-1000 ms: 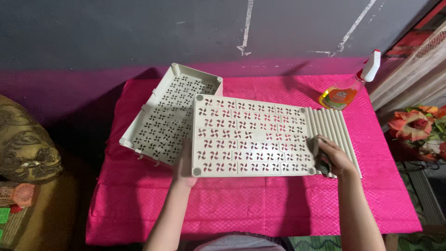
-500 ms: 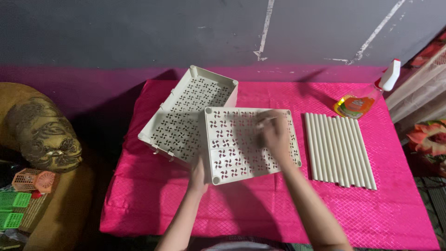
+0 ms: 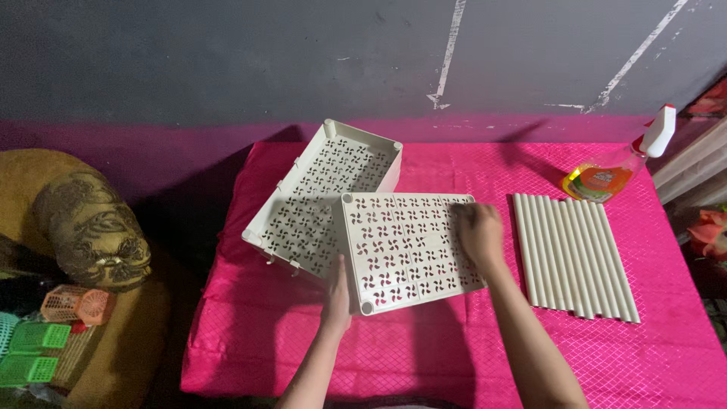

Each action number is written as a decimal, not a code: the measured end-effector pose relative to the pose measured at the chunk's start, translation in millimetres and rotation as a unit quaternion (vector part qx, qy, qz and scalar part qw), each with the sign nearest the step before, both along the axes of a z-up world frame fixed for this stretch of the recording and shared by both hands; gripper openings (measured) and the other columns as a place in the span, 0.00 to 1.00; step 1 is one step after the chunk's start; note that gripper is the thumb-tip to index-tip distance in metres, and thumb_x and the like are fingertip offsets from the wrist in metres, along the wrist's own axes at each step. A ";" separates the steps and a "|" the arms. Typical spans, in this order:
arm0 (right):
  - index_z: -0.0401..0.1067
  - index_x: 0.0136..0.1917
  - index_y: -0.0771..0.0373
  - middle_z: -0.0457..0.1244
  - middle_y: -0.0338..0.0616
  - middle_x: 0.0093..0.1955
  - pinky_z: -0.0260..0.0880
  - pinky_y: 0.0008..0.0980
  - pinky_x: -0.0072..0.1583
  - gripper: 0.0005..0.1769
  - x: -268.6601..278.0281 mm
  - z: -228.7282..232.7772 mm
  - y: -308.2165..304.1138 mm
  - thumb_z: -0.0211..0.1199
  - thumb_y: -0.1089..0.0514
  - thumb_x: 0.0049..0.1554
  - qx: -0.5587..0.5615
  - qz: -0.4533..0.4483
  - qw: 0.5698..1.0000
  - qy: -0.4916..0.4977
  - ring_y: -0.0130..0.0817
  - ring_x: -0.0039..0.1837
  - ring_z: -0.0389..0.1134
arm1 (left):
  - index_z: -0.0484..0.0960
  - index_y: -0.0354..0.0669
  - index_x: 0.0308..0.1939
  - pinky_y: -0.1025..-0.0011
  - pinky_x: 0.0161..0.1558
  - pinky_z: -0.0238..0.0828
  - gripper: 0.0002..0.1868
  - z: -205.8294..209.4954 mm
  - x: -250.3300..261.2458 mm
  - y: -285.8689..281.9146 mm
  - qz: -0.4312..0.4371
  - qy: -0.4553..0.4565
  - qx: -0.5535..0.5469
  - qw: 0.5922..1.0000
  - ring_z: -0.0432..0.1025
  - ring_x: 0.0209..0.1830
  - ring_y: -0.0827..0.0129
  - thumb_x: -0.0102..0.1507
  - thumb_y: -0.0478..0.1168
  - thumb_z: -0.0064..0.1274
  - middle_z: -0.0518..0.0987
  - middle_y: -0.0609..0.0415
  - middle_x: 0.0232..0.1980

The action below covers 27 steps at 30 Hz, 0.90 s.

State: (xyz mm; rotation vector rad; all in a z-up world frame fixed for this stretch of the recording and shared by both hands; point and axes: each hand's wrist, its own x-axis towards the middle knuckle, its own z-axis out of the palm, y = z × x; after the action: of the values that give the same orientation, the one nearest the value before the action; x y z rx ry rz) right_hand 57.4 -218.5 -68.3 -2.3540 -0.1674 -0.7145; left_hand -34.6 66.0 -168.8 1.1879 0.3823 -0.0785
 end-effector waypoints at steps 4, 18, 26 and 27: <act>0.77 0.51 0.65 0.69 0.56 0.40 0.70 0.40 0.48 0.11 -17.0 38.9 94.3 0.60 0.68 0.54 0.113 0.206 0.972 0.017 0.47 0.42 0.70 | 0.58 0.36 0.77 0.65 0.74 0.55 0.35 -23.1 4.2 -2.5 -0.013 -0.164 0.225 0.960 0.57 0.79 0.57 0.74 0.57 0.30 0.60 0.42 0.80; 0.83 0.51 0.62 0.70 0.58 0.49 0.71 0.44 0.55 0.12 21.7 4.9 -0.6 0.60 0.64 0.58 0.010 -0.011 0.999 0.044 0.48 0.50 0.71 | 0.57 0.35 0.79 0.60 0.77 0.49 0.28 -88.6 10.0 8.0 -0.062 -0.242 0.463 0.850 0.54 0.80 0.49 0.75 0.42 0.27 0.57 0.35 0.79; 0.80 0.54 0.62 0.71 0.48 0.51 0.70 0.40 0.55 0.14 -13.3 46.1 115.5 0.64 0.65 0.55 0.016 0.254 0.961 -0.106 0.44 0.51 0.67 | 0.65 0.32 0.71 0.60 0.74 0.55 0.27 -29.1 5.7 -7.9 -0.013 -0.186 0.193 0.963 0.62 0.77 0.53 0.74 0.46 0.33 0.67 0.38 0.75; 0.80 0.55 0.61 0.71 0.47 0.51 0.69 0.40 0.55 0.14 -14.6 46.1 110.3 0.65 0.65 0.55 0.008 0.259 0.959 -0.115 0.44 0.51 0.67 | 0.66 0.31 0.71 0.60 0.73 0.56 0.27 -30.9 4.7 -7.8 -0.008 -0.186 0.173 0.967 0.62 0.76 0.53 0.73 0.46 0.34 0.68 0.38 0.74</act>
State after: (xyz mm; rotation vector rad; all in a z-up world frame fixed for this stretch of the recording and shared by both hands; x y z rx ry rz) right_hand 42.8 -108.2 -22.2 -2.0687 -0.8402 -0.7132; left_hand -29.9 58.2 -199.7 1.5161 0.0532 0.2029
